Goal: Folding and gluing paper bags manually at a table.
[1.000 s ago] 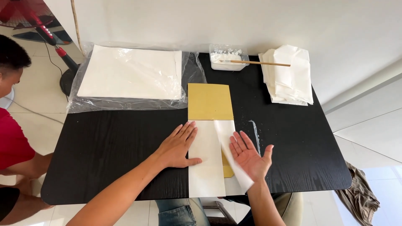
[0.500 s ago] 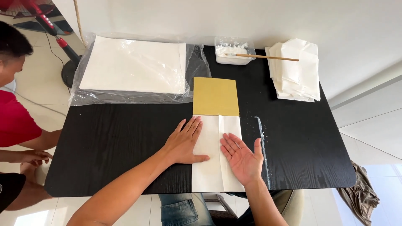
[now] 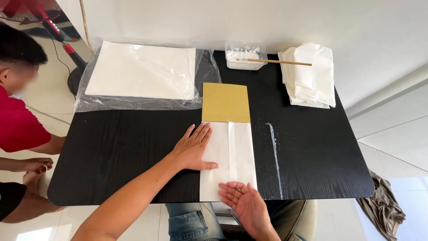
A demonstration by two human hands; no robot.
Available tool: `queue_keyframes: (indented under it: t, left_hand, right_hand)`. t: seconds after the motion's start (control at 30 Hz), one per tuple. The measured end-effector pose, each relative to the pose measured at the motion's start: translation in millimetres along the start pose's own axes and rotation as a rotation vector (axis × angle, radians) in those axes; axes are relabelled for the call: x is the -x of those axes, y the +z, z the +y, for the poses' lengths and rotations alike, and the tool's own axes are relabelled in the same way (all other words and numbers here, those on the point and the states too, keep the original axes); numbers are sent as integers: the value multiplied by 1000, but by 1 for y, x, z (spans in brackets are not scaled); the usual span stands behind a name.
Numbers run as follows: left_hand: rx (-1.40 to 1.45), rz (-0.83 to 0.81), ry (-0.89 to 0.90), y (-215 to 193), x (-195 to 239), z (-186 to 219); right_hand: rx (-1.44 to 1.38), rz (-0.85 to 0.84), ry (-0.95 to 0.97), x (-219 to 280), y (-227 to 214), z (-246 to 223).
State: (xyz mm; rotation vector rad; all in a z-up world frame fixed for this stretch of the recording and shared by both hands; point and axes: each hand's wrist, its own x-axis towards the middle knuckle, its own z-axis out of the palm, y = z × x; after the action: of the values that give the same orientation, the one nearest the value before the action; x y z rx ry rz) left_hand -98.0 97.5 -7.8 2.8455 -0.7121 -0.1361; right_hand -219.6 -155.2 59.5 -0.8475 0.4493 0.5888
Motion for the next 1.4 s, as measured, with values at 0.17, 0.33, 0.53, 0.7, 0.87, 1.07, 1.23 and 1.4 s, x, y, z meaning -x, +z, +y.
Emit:
queue_keyframes:
  t: [0.17, 0.33, 0.53, 0.7, 0.87, 1.07, 1.23, 1.4]
  left_hand:
    - [-25, -11, -10, -22, -14, 14]
    - [45, 110, 102, -32, -45, 43]
    - [-30, 110, 69, 7, -57, 44]
    - [-20, 39, -49, 2, -53, 41]
    - [89, -71, -114, -15, -51, 40]
    - [324, 233, -181, -30, -11, 56]
    - [110, 291, -255, -30, 61, 106]
    - [96, 252, -325, 7, 98, 111]
  right_hand:
    - [505, -255, -327, 15, -29, -11]
    - [1527, -6, -849, -1, 3, -33]
    - [1943, 17, -930, -53, -25, -22]
    - [1947, 5, -961, -62, -36, -19]
    - [1966, -35, -1019, -64, -43, -25]
    - [1784, -216, -822, -38, -38, -51]
    - [1708, -200, -1116, -3, -36, -48]
    - [1848, -182, -1043, 0, -59, -14]
